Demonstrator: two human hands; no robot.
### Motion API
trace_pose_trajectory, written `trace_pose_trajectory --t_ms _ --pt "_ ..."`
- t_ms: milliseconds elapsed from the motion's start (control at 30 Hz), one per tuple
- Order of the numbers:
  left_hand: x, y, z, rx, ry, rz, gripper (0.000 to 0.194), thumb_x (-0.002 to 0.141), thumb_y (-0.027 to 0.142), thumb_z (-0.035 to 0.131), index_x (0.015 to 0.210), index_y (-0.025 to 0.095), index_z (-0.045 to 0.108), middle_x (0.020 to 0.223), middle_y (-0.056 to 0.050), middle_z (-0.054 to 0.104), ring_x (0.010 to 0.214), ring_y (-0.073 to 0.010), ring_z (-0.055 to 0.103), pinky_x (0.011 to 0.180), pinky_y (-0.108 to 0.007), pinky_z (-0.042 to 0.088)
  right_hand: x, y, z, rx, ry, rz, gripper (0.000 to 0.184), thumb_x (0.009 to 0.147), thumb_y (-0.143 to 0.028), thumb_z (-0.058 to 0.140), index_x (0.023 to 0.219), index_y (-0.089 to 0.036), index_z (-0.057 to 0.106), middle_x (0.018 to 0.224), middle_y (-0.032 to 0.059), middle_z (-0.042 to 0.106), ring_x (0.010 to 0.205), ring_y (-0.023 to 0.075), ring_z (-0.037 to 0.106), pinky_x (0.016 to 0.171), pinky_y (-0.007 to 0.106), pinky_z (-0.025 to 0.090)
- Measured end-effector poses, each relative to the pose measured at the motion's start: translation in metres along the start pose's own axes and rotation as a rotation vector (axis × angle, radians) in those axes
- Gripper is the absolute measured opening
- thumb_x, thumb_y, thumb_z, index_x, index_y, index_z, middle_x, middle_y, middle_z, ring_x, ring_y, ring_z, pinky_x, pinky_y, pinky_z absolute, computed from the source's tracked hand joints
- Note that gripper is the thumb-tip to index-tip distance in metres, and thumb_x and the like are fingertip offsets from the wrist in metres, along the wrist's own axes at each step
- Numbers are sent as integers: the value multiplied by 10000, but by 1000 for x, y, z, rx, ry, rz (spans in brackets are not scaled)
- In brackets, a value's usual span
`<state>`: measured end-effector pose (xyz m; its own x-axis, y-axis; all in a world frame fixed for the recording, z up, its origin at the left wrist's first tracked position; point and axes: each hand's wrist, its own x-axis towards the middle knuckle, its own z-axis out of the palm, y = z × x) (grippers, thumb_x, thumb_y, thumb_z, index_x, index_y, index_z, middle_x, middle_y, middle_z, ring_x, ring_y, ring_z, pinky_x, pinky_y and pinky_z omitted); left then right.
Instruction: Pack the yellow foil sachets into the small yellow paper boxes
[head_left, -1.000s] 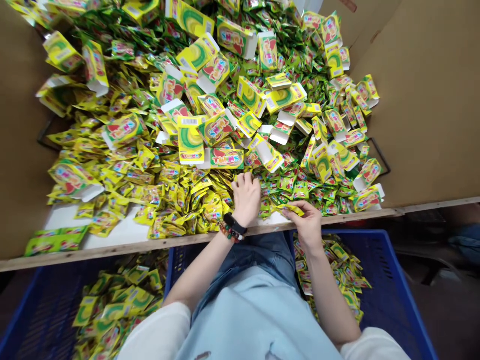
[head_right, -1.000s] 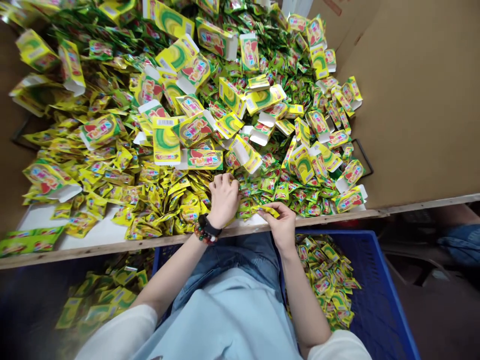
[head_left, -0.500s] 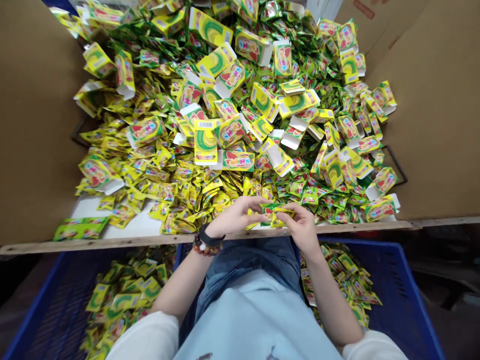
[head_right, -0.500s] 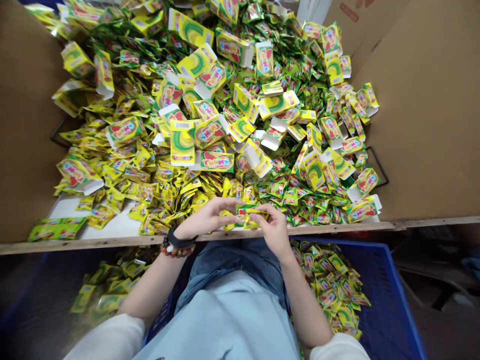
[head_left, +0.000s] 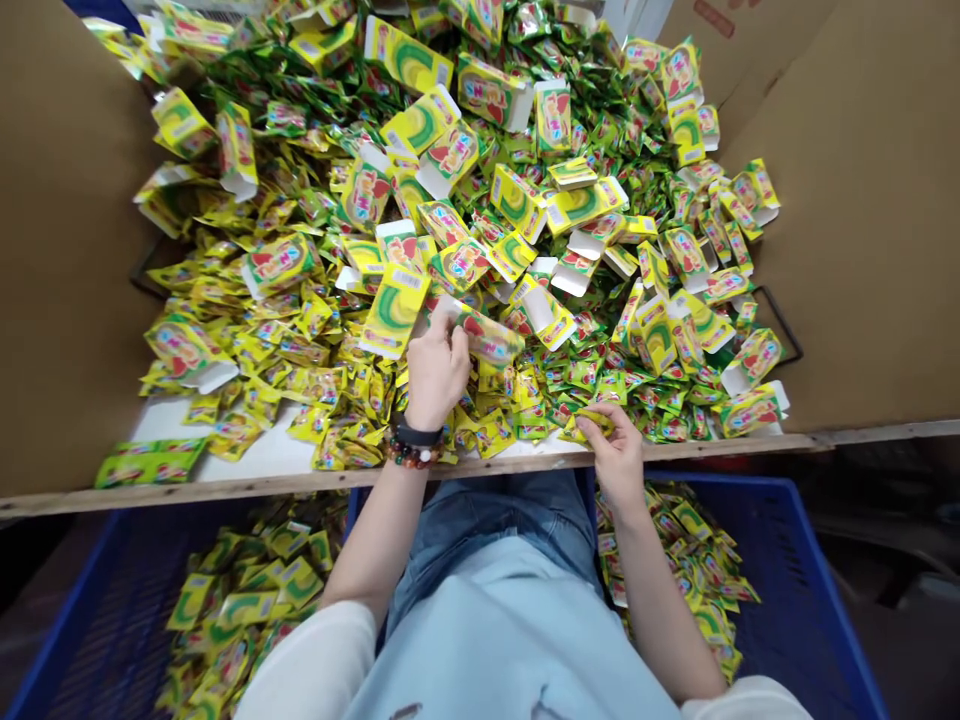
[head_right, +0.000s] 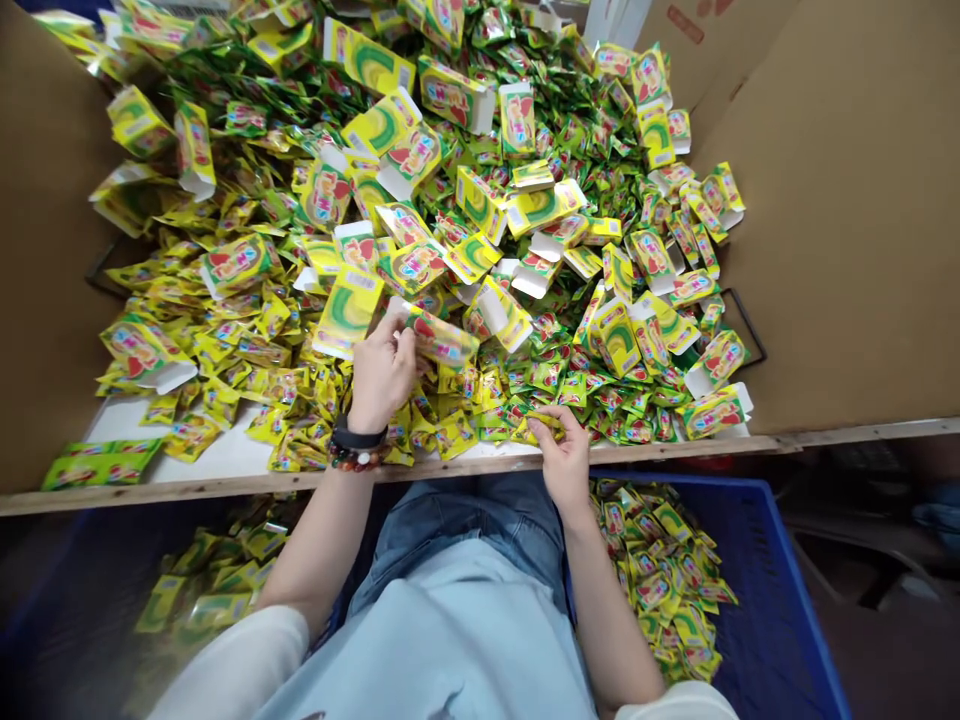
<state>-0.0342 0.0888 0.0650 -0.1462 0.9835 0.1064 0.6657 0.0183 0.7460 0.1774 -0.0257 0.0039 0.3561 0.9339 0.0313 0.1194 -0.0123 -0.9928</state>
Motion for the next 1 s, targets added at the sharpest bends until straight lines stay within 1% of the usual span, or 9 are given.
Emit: trace_pose_trajectory --t_ms 67,167,300,367,467,667,833,933,1000 --pt "-13 7 1 -1 56 75 200 915 384 510 974 201 564 749 -20 648 740 -186 629 716 -285 436 -2 -2 -4 29 8 -18 129 778 -318 694 829 -202 671 786 0 651 738 146 584 691 270 468" --pt "-36 14 12 -56 43 181 307 840 421 618 1033 196 535 812 -17 644 751 -188 616 715 -282 445 -3 -13 -7 84 36 -80 91 791 -290 698 848 -226 666 834 6 663 804 161 612 741 288 485" --pt "-68 15 44 -41 -65 431 125 803 223 551 910 208 487 957 -70 586 872 -211 587 750 -313 470 2 -43 -10 177 10 -212 63 817 -280 683 845 -252 635 999 37 691 1016 208 638 843 345 503" --pt "-83 13 59 -65 -147 537 204 735 135 535 915 204 467 1034 -99 556 973 -233 565 803 -336 482 6 -57 -12 208 -39 -238 59 812 -262 692 843 -260 642 995 30 702 1015 206 648 862 351 509" --pt "-98 7 71 -125 -216 561 359 699 130 554 1040 181 454 1074 -121 538 1031 -258 549 866 -383 484 12 -69 -14 156 -83 -236 102 800 -225 707 888 -273 688 894 1 709 878 169 662 802 306 521" --pt "-104 -7 67 -174 -248 604 677 794 227 585 1396 156 283 1266 -169 517 1168 -284 526 965 -444 463 22 -68 -18 -184 -247 -197 122 857 -240 626 940 -243 715 925 13 715 873 182 654 769 303 510" --pt "-111 -16 78 -108 -180 652 815 777 183 604 1490 203 211 1230 -141 573 1112 -281 571 924 -440 499 26 -77 -15 -581 -541 -288 181 903 -151 537 931 -229 697 895 24 673 828 178 632 760 300 478" --pt "-118 -19 87 -122 -105 665 841 780 172 599 1510 201 184 1196 -146 599 1096 -282 591 920 -437 514 21 -80 -3 -910 -525 -349 219 899 -99 503 944 -205 689 837 51 610 762 195 597 695 306 473" --pt "-122 -20 90 -168 -60 656 852 803 215 607 1521 184 150 1221 -170 594 1115 -289 594 929 -441 520 15 -79 7 -1061 -481 -414 252 891 -66 477 989 -192 672 858 80 600 798 225 589 687 321 483"
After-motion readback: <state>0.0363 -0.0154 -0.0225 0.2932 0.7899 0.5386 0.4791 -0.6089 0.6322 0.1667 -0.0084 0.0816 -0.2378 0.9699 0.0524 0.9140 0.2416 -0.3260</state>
